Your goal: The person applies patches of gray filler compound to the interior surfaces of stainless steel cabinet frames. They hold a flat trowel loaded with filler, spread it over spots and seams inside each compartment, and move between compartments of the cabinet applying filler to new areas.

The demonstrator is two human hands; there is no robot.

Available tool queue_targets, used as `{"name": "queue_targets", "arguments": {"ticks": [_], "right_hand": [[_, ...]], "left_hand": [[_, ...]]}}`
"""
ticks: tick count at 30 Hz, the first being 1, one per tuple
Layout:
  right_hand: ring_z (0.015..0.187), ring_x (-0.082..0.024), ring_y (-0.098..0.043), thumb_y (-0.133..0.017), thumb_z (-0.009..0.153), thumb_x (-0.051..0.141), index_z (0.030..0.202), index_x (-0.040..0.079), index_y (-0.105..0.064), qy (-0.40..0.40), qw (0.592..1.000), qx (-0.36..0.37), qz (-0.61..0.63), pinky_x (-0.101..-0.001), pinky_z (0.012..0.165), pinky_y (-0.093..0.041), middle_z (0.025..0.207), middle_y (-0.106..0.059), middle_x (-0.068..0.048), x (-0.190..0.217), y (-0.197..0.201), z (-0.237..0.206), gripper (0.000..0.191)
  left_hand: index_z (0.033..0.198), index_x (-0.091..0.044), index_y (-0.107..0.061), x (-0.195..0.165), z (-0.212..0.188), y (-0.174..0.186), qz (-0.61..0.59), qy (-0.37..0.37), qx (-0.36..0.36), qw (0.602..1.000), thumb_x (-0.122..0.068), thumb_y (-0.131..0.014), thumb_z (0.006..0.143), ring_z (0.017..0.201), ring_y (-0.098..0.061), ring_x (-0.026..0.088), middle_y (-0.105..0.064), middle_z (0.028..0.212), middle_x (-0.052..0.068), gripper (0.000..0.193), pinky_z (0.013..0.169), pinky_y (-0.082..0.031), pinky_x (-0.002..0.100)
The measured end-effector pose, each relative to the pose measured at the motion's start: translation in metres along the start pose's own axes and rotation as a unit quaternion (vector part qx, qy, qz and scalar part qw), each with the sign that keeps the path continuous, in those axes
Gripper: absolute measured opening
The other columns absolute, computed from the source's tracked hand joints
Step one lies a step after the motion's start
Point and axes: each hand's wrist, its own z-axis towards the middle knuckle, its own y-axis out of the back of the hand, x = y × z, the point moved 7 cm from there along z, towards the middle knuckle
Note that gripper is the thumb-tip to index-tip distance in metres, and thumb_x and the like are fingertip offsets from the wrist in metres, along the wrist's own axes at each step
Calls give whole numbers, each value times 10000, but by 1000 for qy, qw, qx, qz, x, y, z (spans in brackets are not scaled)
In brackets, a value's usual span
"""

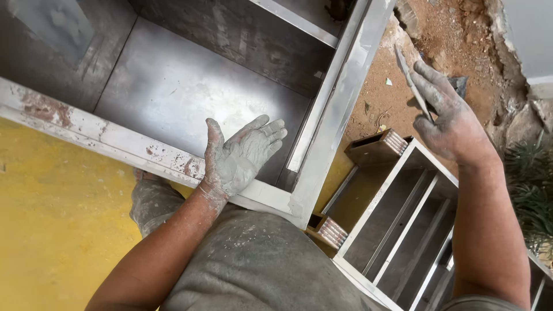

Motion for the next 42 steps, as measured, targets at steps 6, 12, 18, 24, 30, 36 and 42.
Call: {"name": "queue_targets", "arguments": {"ticks": [6, 12, 18, 24, 30, 36, 42], "right_hand": [[1129, -364, -696, -563, 1083, 228, 1371, 34, -555, -286, 955, -45, 65, -465, 987, -530, 1183, -731, -196, -14, -17, 86, 348], [1072, -484, -634, -628, 1011, 256, 1392, -125, -405, -373, 924, 77, -27, -532, 949, -508, 1112, -667, -347, 18, -50, 83, 582], [741, -356, -783, -458, 1040, 357, 1279, -38, -464, -521, 793, 306, 82, -435, 726, -656, 805, -741, -242, 128, -121, -72, 462], [799, -323, -746, -535, 983, 316, 1198, 3, -613, -586, 755, -20, 295, -470, 746, -597, 894, -746, -202, 217, -133, -99, 387], [1208, -335, -646, -561, 1057, 85, 1368, -45, -564, -304, 800, -295, 425, -446, 1064, -546, 1292, -671, -245, 317, -184, -96, 336], [1337, -326, -568, -590, 986, 155, 1609, 46, -393, -166, 363, -477, 783, -479, 1098, -448, 1531, -538, -178, 318, -199, -212, 663], [1234, -341, -553, -690, 738, 171, 1349, 136, -635, -438, 850, -240, 166, -427, 979, -494, 1524, -499, -81, 311, -166, -204, 614]], "left_hand": [[1573, 112, -203, -50, 16, -28, 37, 67, -8, 997, -838, -419, 853, 1522, -293, 452, -295, 1595, 364, 1211, 1296, -226, 528], [1575, 96, -199, -123, 30, -7, 90, 107, -45, 989, -801, -399, 890, 1534, -289, 450, -287, 1612, 347, 1147, 1292, -218, 527], [1593, 88, -154, -135, 45, 22, 127, 171, -77, 974, -795, -371, 910, 1541, -261, 458, -260, 1628, 349, 1136, 1281, -199, 521], [1603, 31, -52, -69, 50, 8, 256, 199, -59, 944, -833, -346, 875, 1581, -149, 375, -161, 1678, 295, 1167, 1284, -89, 477], [1615, 12, -27, -25, 62, -20, 383, 96, -59, 917, -894, -307, 829, 1587, -86, 336, -107, 1701, 264, 1232, 1279, -51, 443], [1634, 51, -133, -63, -1, -13, 258, 251, 32, 932, -870, -372, 880, 1630, -181, 411, -187, 1719, 313, 1213, 1349, -104, 504], [1600, 51, -303, -74, -90, -2, 174, 542, 105, 816, -832, -470, 896, 1548, -302, 432, -341, 1629, 311, 1141, 1326, -196, 583]]}}
